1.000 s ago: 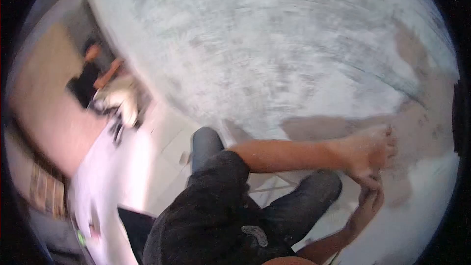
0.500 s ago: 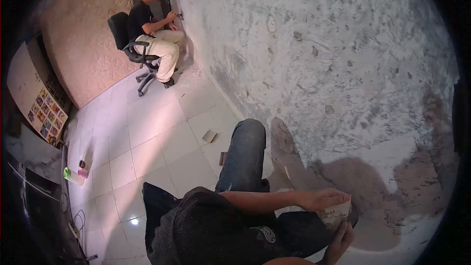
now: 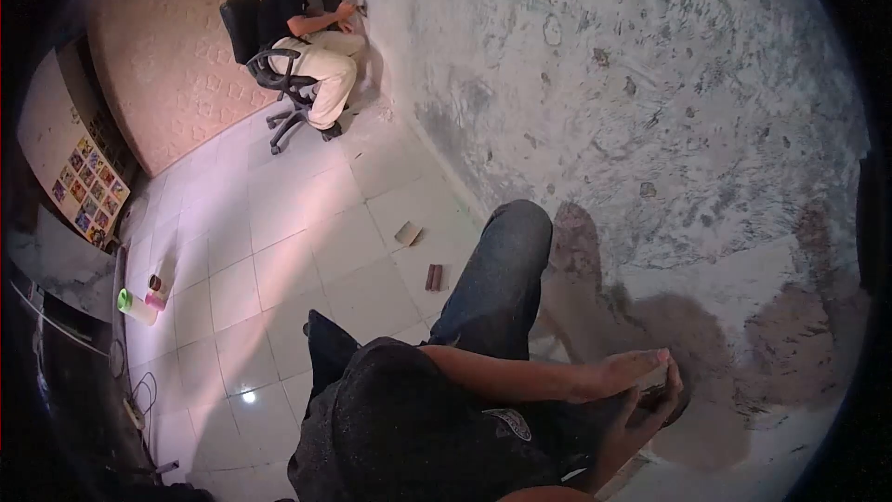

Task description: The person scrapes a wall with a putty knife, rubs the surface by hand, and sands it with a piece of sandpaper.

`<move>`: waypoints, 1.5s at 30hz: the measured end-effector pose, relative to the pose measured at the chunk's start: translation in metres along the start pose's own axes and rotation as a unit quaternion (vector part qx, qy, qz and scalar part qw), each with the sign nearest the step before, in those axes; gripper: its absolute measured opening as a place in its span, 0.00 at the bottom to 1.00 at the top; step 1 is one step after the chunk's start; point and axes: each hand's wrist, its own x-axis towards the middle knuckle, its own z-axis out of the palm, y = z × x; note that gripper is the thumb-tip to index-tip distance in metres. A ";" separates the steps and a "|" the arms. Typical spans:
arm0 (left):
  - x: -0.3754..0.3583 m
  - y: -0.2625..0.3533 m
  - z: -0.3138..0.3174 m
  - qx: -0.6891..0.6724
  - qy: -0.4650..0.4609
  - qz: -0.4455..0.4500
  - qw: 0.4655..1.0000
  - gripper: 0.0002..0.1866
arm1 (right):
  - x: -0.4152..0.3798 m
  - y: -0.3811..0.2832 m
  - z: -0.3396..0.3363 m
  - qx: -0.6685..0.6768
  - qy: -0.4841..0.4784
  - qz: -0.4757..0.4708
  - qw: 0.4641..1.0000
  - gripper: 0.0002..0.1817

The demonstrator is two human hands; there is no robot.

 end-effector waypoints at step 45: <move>0.024 -0.016 -0.122 -0.283 0.371 0.166 0.869 0.29 | 0.072 0.028 0.224 0.227 -0.389 -0.001 0.893 0.28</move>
